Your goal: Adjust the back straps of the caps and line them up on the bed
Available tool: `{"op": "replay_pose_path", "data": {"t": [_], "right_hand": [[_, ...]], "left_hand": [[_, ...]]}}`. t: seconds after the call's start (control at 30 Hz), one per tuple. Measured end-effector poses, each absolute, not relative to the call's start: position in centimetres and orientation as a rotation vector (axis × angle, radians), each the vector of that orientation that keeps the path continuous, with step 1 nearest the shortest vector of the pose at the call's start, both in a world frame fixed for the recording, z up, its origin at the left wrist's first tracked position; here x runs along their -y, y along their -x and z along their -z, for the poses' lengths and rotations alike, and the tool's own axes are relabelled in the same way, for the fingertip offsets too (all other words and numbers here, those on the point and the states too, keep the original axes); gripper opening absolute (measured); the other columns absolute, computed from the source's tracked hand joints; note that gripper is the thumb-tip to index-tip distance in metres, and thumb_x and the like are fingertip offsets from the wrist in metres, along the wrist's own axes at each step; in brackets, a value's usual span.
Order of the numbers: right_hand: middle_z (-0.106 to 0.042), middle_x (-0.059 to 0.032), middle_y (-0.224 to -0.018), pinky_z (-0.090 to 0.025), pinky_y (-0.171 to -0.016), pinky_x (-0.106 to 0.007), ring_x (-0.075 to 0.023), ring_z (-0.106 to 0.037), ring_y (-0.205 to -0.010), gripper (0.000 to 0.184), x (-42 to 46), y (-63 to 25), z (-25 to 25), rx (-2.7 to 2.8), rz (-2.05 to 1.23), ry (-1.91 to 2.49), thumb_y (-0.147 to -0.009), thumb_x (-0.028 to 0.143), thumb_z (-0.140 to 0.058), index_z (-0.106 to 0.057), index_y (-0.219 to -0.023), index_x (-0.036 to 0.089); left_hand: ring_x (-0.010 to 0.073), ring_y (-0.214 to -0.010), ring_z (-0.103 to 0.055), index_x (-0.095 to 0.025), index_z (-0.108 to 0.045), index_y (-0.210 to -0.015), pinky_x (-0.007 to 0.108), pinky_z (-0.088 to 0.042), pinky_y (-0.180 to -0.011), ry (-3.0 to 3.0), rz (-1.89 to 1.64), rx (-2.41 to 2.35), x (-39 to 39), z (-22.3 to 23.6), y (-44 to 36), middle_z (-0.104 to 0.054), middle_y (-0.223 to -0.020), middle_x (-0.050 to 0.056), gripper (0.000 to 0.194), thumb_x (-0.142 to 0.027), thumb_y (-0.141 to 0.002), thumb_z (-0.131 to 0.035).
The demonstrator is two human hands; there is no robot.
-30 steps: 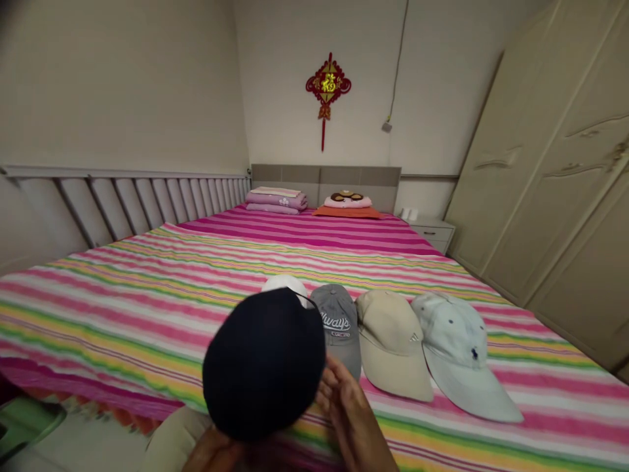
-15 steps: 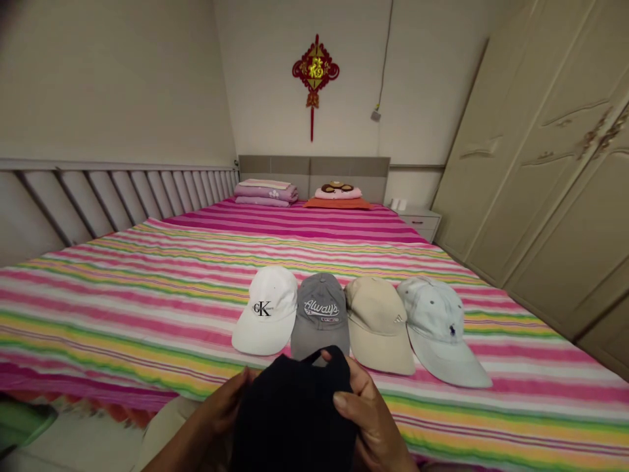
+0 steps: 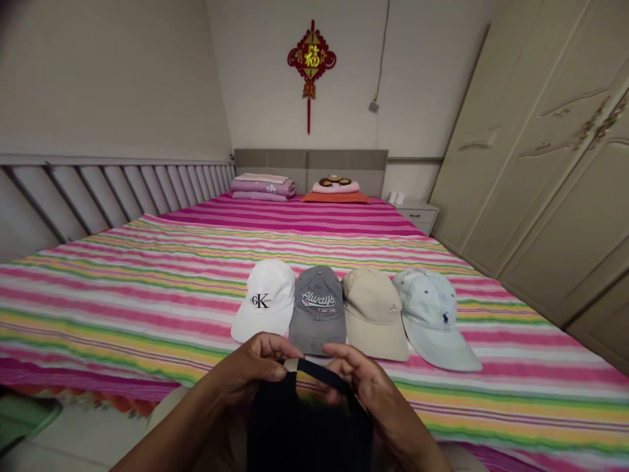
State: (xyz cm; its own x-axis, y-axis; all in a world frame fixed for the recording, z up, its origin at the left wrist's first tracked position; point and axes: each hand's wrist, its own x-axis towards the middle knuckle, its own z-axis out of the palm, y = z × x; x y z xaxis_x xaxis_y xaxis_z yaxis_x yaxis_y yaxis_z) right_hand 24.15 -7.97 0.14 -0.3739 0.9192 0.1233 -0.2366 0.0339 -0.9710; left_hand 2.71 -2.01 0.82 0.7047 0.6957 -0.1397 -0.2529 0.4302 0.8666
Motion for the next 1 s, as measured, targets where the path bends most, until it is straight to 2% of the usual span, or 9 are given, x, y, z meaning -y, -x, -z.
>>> {"op": "replay_pose_path", "data": {"t": [0.07,0.13,0.23,0.37,0.5,0.63,0.83,1.0], "right_hand": [[-0.054,-0.0021,-0.074,-0.037,-0.059,-0.026,-0.014,-0.048,-0.064,0.051,7.8,-23.4,-1.3,1.425,-1.451,0.921,-0.073,0.058,-0.051,-0.055,-0.106,0.018],[-0.048,0.0015,-0.064,-0.031,-0.051,-0.021,-0.0095,-0.04,-0.056,0.035,7.7,-22.6,-2.0,1.484,-1.393,1.048,-0.073,0.05,-0.057,-0.059,-0.082,0.016],[-0.038,0.0053,-0.055,-0.022,-0.045,-0.019,-0.0064,-0.028,-0.049,0.033,7.9,-21.8,-2.0,1.453,-1.419,1.051,-0.072,0.046,-0.061,-0.05,-0.063,0.016],[-0.036,0.0068,-0.051,-0.019,-0.042,-0.019,-0.0054,-0.025,-0.044,0.033,8.2,-21.2,-1.4,1.22,-1.58,0.957,-0.067,0.046,-0.065,-0.049,-0.065,0.017],[-0.038,0.0065,-0.049,-0.019,-0.041,-0.019,-0.0048,-0.026,-0.043,0.034,8.5,-20.5,-1.4,1.067,-1.613,0.933,-0.064,0.044,-0.068,-0.05,-0.063,0.016],[-0.037,0.0077,-0.047,-0.019,-0.04,-0.018,-0.004,-0.025,-0.041,0.034,8.4,-20.1,-1.8,1.048,-1.637,0.907,-0.062,0.043,-0.07,-0.05,-0.061,0.015],[-0.037,0.0076,-0.047,-0.021,-0.039,-0.018,-0.0042,-0.026,-0.041,0.033,8.2,-20.2,-1.2,1.141,-1.605,0.919,-0.065,0.043,-0.067,-0.048,-0.059,0.016],[-0.033,0.0085,-0.041,-0.016,-0.037,-0.019,-0.0048,-0.02,-0.038,0.029,8.1,-20.4,-0.6,1.101,-1.54,0.91,-0.068,0.038,-0.063,-0.046,-0.058,0.017]], "left_hand": [[0.0097,-0.058,-0.058,-0.01,-0.067,-0.088,0.019,-0.042,-0.056,-0.975,-0.622,-0.533,2.5,-1.6,-3.2,-0.066,-0.071,0.006,0.035,-0.015,-0.054,-0.074],[0.0073,-0.055,-0.055,-0.01,-0.066,-0.093,0.017,-0.039,-0.053,-0.962,-0.655,-0.5,2.8,-2.2,-3.4,-0.064,-0.066,0.004,0.034,-0.016,-0.059,-0.071],[0.0085,-0.053,-0.054,-0.008,-0.063,-0.099,0.017,-0.038,-0.05,-0.871,-0.678,-0.392,3.0,-2.3,-3.3,-0.063,-0.064,0.005,0.035,-0.016,-0.065,-0.062],[0.01,-0.054,-0.058,-0.006,-0.063,-0.097,0.017,-0.04,-0.052,-0.776,-0.622,-0.345,2.9,-1.0,-3.0,-0.067,-0.067,0.007,0.042,-0.005,-0.054,-0.064],[0.0109,-0.057,-0.06,-0.006,-0.066,-0.082,0.018,-0.042,-0.055,-0.773,-0.585,-0.388,3.3,0.0,-3.4,-0.067,-0.068,0.008,0.035,-0.017,-0.051,-0.076],[0.0073,-0.048,-0.055,-0.007,-0.066,-0.068,0.016,-0.037,-0.048,-0.743,-0.595,-0.484,3.8,0.0,-4.0,-0.063,-0.057,0.003,0.03,-0.017,-0.043,-0.08],[0.0049,-0.039,-0.045,-0.01,-0.06,-0.057,0.016,-0.03,-0.041,-0.671,-0.663,-0.537,4.4,-0.1,-4.7,-0.054,-0.046,-0.002,0.025,-0.018,-0.041,-0.078],[0.0034,-0.033,-0.036,-0.013,-0.055,-0.056,0.016,-0.022,-0.037,-0.701,-0.721,-0.562,4.6,0.3,-4.8,-0.05,-0.041,-0.004,0.022,-0.02,-0.048,-0.074]]}}
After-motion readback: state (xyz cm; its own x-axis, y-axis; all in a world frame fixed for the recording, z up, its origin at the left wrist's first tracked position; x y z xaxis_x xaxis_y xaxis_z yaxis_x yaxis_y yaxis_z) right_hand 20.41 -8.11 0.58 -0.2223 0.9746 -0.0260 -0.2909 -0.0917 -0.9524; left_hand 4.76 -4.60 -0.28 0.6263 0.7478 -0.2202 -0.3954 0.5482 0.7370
